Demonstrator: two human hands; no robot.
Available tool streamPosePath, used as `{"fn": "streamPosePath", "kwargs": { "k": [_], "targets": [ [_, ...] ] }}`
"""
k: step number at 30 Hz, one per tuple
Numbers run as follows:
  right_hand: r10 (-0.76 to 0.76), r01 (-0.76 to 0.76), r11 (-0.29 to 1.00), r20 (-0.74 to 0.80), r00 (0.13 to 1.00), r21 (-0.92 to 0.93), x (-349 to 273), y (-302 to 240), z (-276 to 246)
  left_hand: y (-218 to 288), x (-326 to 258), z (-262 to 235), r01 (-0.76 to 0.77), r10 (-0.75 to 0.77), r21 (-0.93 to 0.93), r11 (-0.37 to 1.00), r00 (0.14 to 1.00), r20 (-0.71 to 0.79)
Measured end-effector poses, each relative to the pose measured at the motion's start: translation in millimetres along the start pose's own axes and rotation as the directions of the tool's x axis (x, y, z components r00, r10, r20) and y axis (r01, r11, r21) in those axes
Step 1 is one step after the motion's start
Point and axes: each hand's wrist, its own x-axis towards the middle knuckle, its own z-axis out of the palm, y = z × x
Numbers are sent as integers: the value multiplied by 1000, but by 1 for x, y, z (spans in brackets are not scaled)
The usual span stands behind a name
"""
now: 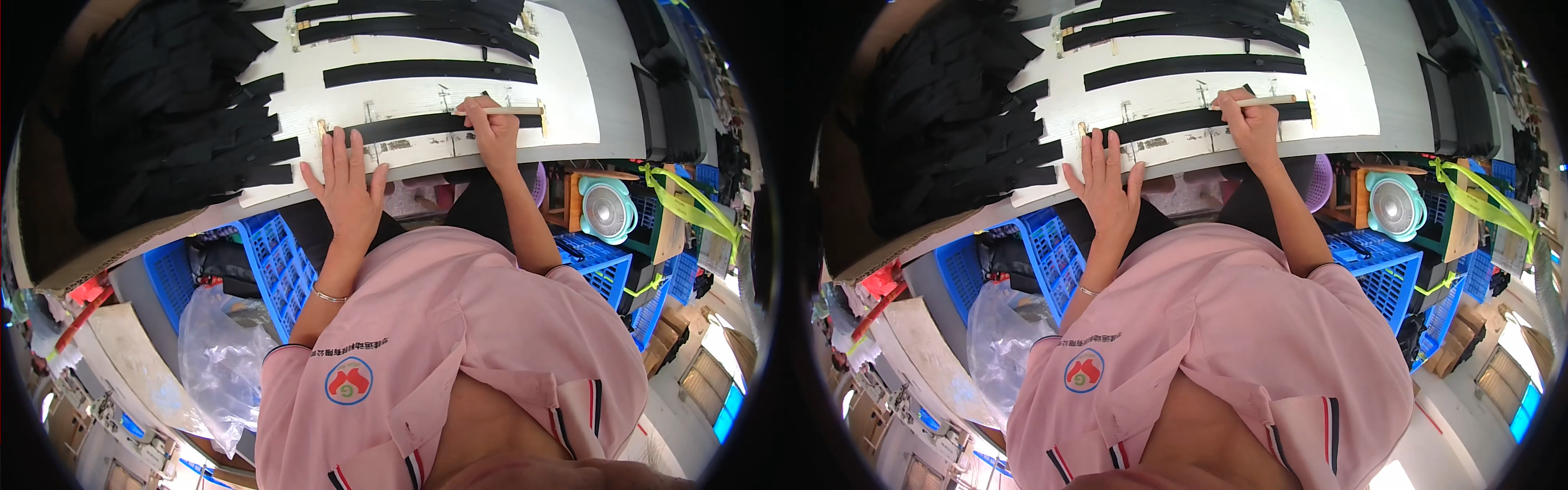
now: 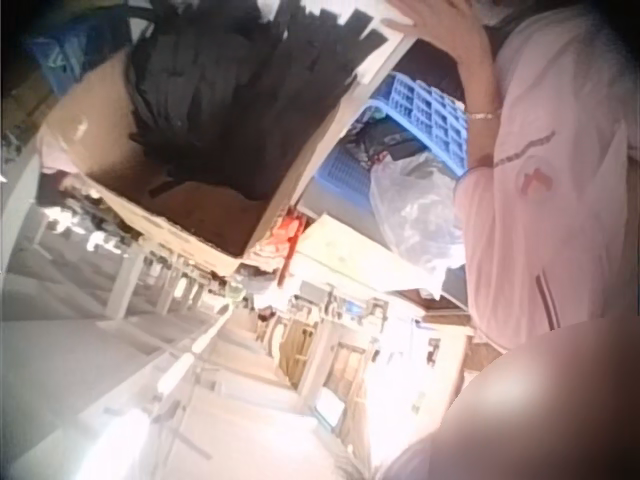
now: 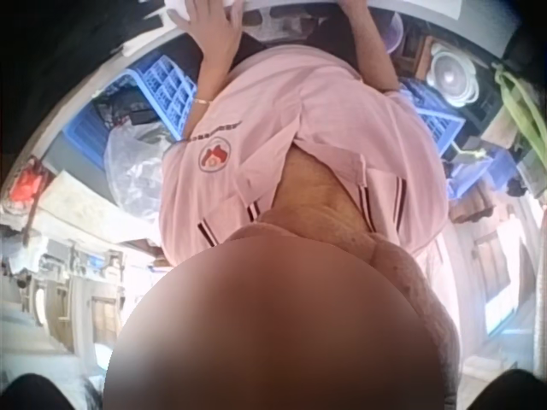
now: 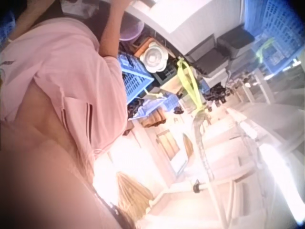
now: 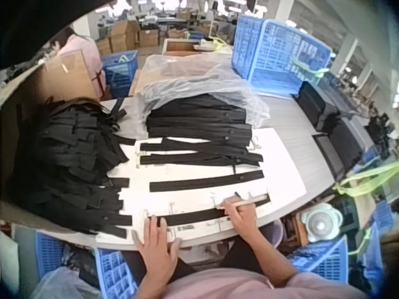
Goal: Marking and aligning black fabric strips, likely zipper components, on a template board for manufacturing.
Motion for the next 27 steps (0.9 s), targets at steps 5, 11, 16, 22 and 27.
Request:
{"fn": "streamPosePath", "kwargs": {
  "k": [5, 11, 16, 22, 27],
  "targets": [
    [-56, 58, 998, 51, 997, -31, -2, 7, 1, 18, 8, -1, 27, -33, -83, 996, 996, -80],
    [-114, 116, 992, 37, 993, -51, 1, 12, 5, 68, 38, 29, -162, 105, -374, 913, 980, -169],
    [-142, 146, 979, 33, 989, -145, 1, 13, 7, 73, 52, 41, -175, 118, -321, 931, 975, -187],
    [-126, 126, 990, 12, 992, -54, -3, 12, 0, 71, 53, 44, -184, 124, -302, 935, 970, -208],
    [-218, 223, 974, 103, 971, -42, -1, 19, -2, 72, 52, 45, -182, 121, -297, 937, 969, -214]
  ]
}}
